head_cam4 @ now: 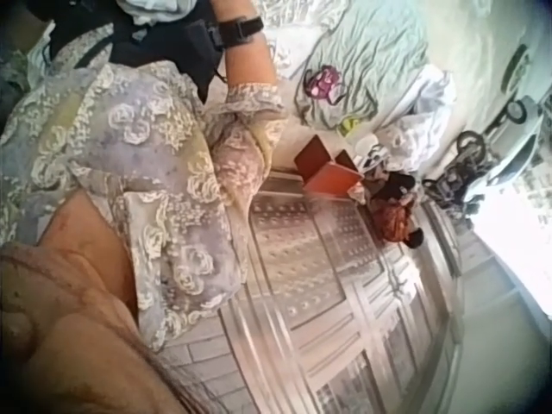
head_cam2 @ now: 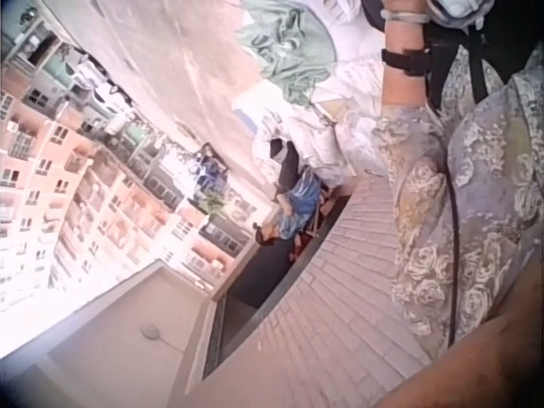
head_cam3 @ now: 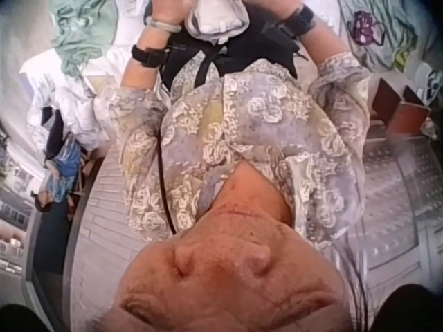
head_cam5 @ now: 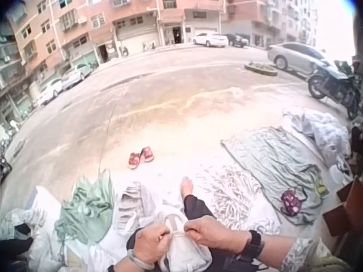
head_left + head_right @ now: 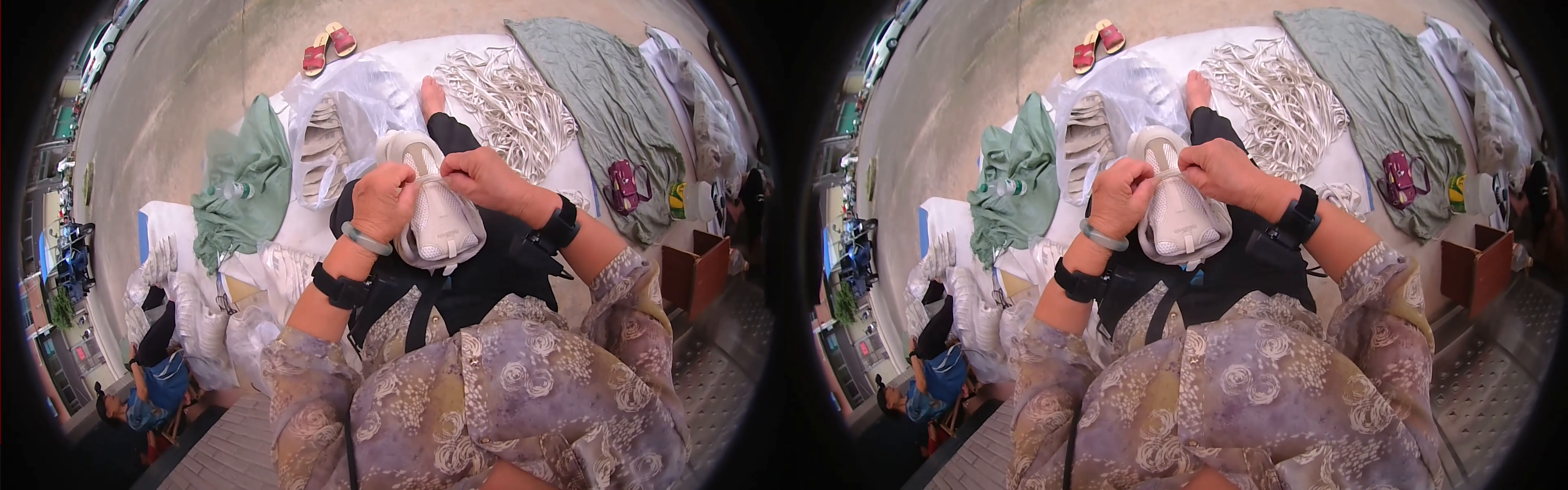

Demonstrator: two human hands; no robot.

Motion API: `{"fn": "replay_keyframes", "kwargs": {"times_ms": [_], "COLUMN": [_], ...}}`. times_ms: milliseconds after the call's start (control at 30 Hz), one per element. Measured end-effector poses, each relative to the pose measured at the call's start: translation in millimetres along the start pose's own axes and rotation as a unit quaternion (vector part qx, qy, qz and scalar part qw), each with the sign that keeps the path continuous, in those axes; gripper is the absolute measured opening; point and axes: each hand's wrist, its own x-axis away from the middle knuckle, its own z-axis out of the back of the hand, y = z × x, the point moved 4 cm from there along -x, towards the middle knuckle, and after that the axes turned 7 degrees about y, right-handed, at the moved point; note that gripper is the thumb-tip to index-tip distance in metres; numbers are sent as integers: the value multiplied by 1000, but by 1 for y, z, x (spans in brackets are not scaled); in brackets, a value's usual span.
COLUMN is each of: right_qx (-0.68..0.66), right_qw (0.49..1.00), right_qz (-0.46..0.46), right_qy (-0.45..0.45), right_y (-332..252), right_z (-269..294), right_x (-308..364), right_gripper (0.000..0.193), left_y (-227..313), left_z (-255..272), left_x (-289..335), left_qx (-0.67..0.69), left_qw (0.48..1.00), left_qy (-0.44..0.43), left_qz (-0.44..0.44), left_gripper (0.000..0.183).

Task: The recorder is lacing a white sneaker while sitting in an outdoor staging area.

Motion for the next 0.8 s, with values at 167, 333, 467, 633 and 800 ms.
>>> {"fn": "replay_keyframes", "kwargs": {"times_ms": [167,333,467,633,800], "right_qx": [69,107,135,90,37], "right_qw": [997,993,990,995,997], "right_qz": [40,45,36,8,-23], "right_qy": [9,-12,-32,-44,-58], "right_y": [2,0,8,7,7], "right_z": [-5,-7,-9,-7,-6], "right_x": [3,-1,-4,-5,-6], "right_gripper": [11,11,12,14,16], "left_y": [-12,-36,-38,-39,-36], "left_z": [-12,-25,-30,-30,-29], "left_x": [3,12,14,16,17], "left_qx": [97,249,307,319,337], "left_qw": [988,930,908,901,896], "left_qy": [-41,-80,-93,-93,-91], "left_qz": [111,256,271,277,275], "left_gripper": [13,19,20,21,21]}}
